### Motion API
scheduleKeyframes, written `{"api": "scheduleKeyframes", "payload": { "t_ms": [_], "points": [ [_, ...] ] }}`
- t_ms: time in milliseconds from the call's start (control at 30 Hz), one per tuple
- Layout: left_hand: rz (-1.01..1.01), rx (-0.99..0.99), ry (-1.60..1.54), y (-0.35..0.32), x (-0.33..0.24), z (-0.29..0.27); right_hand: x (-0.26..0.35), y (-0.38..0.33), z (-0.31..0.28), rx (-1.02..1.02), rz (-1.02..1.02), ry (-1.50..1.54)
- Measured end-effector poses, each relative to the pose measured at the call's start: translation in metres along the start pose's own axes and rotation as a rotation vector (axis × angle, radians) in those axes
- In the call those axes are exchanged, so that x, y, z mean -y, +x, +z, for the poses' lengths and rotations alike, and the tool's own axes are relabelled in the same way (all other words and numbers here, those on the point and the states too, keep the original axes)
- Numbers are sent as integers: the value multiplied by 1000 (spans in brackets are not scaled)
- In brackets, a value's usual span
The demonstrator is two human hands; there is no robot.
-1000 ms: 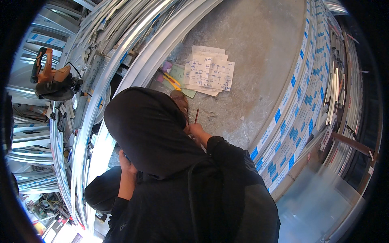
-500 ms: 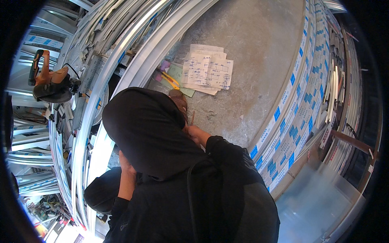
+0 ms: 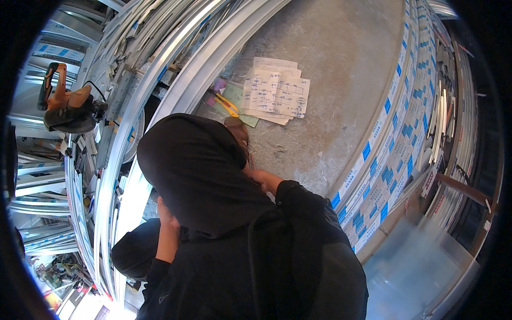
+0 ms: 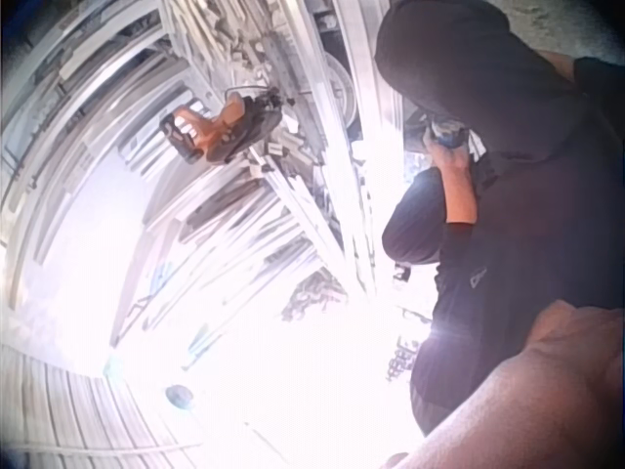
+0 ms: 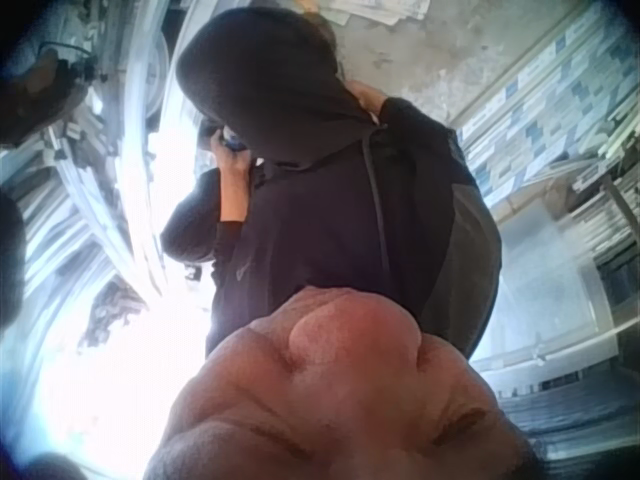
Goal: The person measures and cuts aluminum profiles using a tape measure and a miter saw. They repeatedly measure lengths, mark the profiles, position them on the saw, and cut them to size, then set the cut pieces aside.
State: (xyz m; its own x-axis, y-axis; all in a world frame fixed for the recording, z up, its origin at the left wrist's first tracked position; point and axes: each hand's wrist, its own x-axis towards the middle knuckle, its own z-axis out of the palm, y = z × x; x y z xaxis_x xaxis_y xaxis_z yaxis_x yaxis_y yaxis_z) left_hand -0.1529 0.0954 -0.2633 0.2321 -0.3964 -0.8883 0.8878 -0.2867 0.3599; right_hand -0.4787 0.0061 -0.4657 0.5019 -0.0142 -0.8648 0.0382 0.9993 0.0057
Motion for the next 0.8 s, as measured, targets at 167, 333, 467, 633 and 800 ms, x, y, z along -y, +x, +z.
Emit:
{"api": "scheduleKeyframes", "payload": {
  "t_ms": [167,333,467,633,800],
  "points": [
    [-22,-13,-41,3,-1,-4,-9,51,-49,-345,-127,-35],
    [-34,-37,-31,1,-1,-5,10,27,-27,-497,-309,-140],
    [-53,-28,-67,1,-2,-8,37,-15,27,-340,-407,-263],
    [-56,-49,-85,-1,-2,-8,49,-34,53,-367,-416,-325],
    [-37,-59,-94,-5,-1,-2,45,-20,41,-376,-443,-381]
  ]
}}
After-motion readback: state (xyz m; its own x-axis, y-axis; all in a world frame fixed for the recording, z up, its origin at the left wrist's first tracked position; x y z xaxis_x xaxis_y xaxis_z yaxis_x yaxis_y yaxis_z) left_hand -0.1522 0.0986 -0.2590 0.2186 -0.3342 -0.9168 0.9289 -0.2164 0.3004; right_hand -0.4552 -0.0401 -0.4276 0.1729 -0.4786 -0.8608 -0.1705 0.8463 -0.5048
